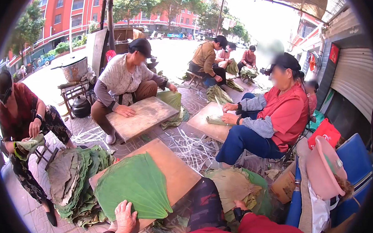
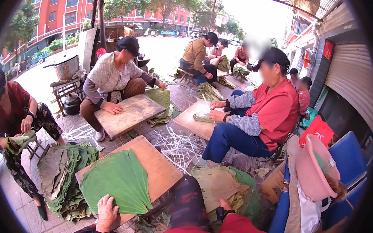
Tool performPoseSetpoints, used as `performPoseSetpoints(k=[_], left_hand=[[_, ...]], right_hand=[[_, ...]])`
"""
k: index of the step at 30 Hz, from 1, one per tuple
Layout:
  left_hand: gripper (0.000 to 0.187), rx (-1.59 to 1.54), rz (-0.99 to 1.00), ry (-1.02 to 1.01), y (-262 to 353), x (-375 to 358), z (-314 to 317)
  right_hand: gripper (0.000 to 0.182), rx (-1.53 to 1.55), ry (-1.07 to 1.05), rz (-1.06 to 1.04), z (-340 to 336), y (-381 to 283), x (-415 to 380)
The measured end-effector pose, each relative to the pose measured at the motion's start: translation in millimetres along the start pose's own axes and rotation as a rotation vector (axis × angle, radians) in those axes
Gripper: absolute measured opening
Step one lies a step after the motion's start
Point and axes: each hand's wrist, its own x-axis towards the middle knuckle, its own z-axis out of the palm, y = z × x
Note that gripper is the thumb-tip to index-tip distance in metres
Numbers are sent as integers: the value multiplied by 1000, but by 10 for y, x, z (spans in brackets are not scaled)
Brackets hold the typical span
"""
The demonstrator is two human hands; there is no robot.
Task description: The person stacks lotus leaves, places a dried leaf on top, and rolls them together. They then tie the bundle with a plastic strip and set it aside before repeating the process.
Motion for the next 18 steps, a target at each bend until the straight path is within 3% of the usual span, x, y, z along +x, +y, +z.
performPoseSetpoints(k=[1, 2, 4, 5, 7, 8, 10, 13, 17, 18], left_hand=[[55, 8, 0, 0, -6, -4, 6], [55, 12, -4, 8, -5, -6, 7], [54, -1, 12, 15, 5, -12, 2], [54, 2, 15, 22, 17, -12, -10], [54, 5, 17, 26, 16, -13, -11], [54, 7, 19, 23, 14, -18, -8], [54, 7, 21, 30, 3, -28, 9], [54, 10, 24, 42, -1, -27, 23], [53, 24, 30, 51, -29, -33, 58], [53, 24, 36, 50, -30, -26, 59]], right_hand=[[29, 416, 114, 447, 61, -23, 60], [29, 417, 108, 439, -24, -125, -46], [30, -285, 10, -218, -122, -202, -164], [30, -283, 11, -222, -96, -164, -114], [22, 435, 151, 311, 47, 86, 126], [22, 437, 151, 306, 104, 390, 293], [30, 225, 277, 5, 179, 964, 569], [41, -125, 617, -17, -223, -309, -320], [49, -182, 716, -250, -377, -1058, -593], [48, -97, 597, -293, -402, -1308, -606]])
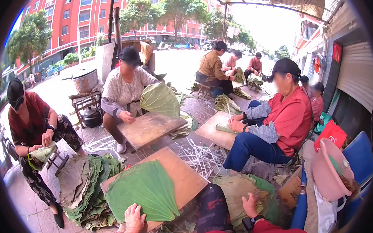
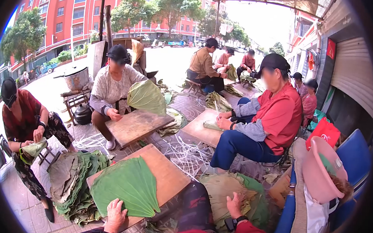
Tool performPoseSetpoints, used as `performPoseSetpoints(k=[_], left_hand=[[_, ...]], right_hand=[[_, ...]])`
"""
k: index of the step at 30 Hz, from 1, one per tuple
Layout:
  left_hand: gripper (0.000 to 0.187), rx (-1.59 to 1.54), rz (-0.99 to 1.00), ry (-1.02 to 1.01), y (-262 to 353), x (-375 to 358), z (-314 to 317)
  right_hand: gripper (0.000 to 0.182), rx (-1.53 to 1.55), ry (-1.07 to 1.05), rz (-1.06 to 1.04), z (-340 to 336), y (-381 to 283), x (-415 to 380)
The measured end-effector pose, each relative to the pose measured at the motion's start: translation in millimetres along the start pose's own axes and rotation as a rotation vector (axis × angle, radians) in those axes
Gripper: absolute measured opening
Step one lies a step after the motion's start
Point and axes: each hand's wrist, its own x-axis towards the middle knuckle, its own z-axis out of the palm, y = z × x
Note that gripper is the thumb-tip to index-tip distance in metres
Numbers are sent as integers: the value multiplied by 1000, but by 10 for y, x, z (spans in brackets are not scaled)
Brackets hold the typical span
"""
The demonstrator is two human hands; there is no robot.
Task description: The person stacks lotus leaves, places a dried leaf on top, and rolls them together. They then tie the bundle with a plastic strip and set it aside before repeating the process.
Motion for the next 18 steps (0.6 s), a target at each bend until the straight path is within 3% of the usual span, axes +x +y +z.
performPoseSetpoints(k=[3, 7, 8, 9, 10, 12, 15, 18], left_hand=[[53, 14, 2, 1, -15, -10, 21], [51, 27, 15, 18, 2, 22, 23], [52, 23, 4, -3, 0, 21, 16], [52, 43, 5, 6, -41, 15, 59], [52, 59, 21, 5, -57, 11, 78], [52, 42, -19, 5, -27, 16, 92], [51, 67, -23, -4, -37, -2, 155], [52, 79, -55, -23, -60, 64, 170]], right_hand=[[48, 251, -228, -83, 127, -640, 254], [46, 321, -468, -256, 234, -1753, 392], [49, 280, -548, -381, 542, -1722, 431], [53, -28, -758, -335, 421, -2018, 409], [56, -220, -621, -515, 616, -1969, 322], [56, -233, -778, -458, 687, -1935, 414], [52, -214, -710, -611, 718, -1788, 407], [50, -244, -686, -599, 681, -1773, 352]])
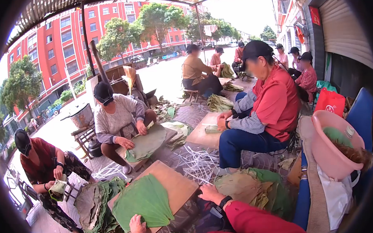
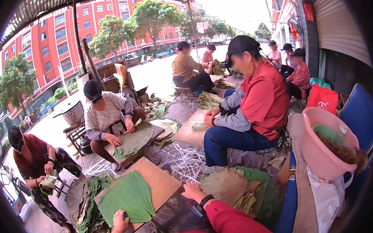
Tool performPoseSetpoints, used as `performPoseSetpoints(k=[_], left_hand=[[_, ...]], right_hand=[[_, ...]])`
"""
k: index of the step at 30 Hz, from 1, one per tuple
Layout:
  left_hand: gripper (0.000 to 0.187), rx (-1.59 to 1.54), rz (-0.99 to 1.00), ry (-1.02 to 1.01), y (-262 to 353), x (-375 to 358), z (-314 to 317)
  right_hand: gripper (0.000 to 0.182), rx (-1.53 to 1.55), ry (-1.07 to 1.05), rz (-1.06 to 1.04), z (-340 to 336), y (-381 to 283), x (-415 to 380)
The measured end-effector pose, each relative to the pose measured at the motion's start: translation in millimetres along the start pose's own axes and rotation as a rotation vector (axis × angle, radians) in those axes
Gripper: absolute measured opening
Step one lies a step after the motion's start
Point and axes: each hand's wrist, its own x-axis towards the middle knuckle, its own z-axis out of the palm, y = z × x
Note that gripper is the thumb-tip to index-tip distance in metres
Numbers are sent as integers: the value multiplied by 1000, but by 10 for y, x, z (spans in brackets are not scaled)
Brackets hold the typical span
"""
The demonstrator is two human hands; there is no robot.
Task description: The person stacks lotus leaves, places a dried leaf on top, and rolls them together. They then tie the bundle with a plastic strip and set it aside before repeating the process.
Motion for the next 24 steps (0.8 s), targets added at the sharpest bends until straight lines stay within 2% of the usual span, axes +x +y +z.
performPoseSetpoints(k=[6, 8, 9, 13, 17, 19, 24], left_hand=[[47, 79, -56, -137, 185, 163, -127], [49, 234, -136, -389, 357, 285, -317], [53, 275, -122, -423, 333, 333, -303], [49, 312, -81, -394, 264, 381, -216], [61, 277, -100, -376, 366, 260, -257], [67, 226, -65, -381, 214, 252, -212], [69, 150, -44, -314, 79, 167, -108]], right_hand=[[35, 1, 107, 52, 11, -79, -84], [34, 25, 142, 29, 16, -86, -88], [33, 21, 122, 32, 2, -94, -81], [32, -14, 71, 32, 5, -83, -51], [35, 28, 18, 67, -9, -40, -24], [35, 19, 26, 65, -59, -65, -40], [36, -21, 86, 46, -10, -100, -57]])
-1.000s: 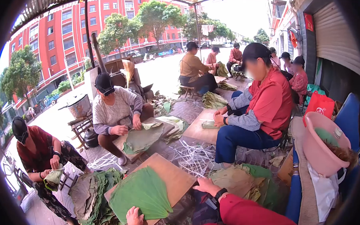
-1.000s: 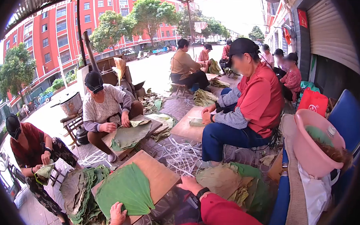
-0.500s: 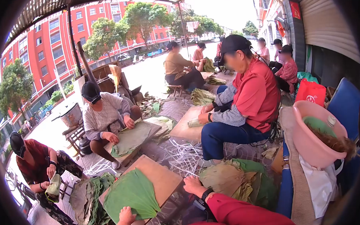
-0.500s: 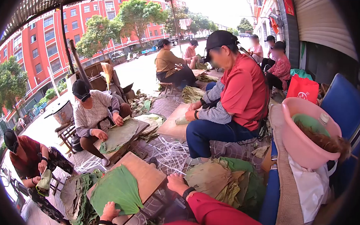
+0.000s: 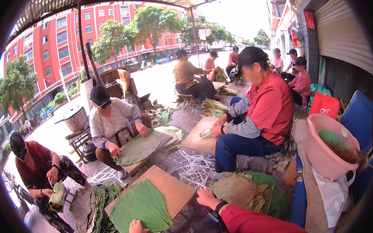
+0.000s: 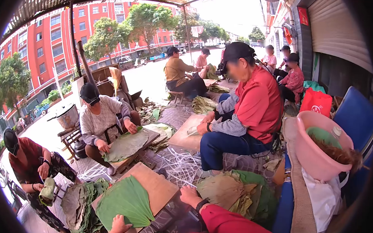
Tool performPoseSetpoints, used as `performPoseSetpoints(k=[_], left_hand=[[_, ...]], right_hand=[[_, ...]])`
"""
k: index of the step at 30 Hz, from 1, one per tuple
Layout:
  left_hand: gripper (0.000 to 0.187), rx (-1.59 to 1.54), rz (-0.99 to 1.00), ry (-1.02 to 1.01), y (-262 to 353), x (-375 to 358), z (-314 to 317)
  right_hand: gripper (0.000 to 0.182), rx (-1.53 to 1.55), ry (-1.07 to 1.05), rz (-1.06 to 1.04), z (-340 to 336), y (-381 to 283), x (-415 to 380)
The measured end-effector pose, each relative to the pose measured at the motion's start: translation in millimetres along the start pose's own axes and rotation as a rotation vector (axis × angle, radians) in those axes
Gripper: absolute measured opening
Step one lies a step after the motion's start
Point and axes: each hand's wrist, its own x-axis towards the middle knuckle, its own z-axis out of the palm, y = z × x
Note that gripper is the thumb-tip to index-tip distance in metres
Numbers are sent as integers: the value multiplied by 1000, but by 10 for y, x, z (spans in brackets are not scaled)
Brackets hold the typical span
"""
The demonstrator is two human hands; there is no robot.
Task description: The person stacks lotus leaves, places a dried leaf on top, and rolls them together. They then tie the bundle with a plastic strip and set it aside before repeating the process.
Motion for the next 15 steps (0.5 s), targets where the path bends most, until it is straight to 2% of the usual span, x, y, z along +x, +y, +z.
performPoseSetpoints(k=[2, 4, 5, 9, 12, 14, 15], left_hand=[[70, -30, -23, 41, 5, -15, 47], [50, 157, 129, 213, 27, -53, 59], [57, -19, 34, 90, 94, -66, -4], [56, 4, 54, 135, 204, -128, -82], [56, -90, 69, 19, 238, -136, -178], [80, -9, -3, -113, 142, -77, -41], [80, -7, 17, -118, 96, 0, -10]], right_hand=[[30, 55, 27, 11, -17, -16, -20], [31, 61, 28, 10, -15, -19, -23], [32, 74, 35, 15, -26, -38, -15], [34, 3, 35, 34, -33, -112, -4], [35, -22, 42, 37, 15, -121, 9], [37, -11, 68, 51, 42, -123, 20], [37, -13, 72, 71, 45, -116, 14]])
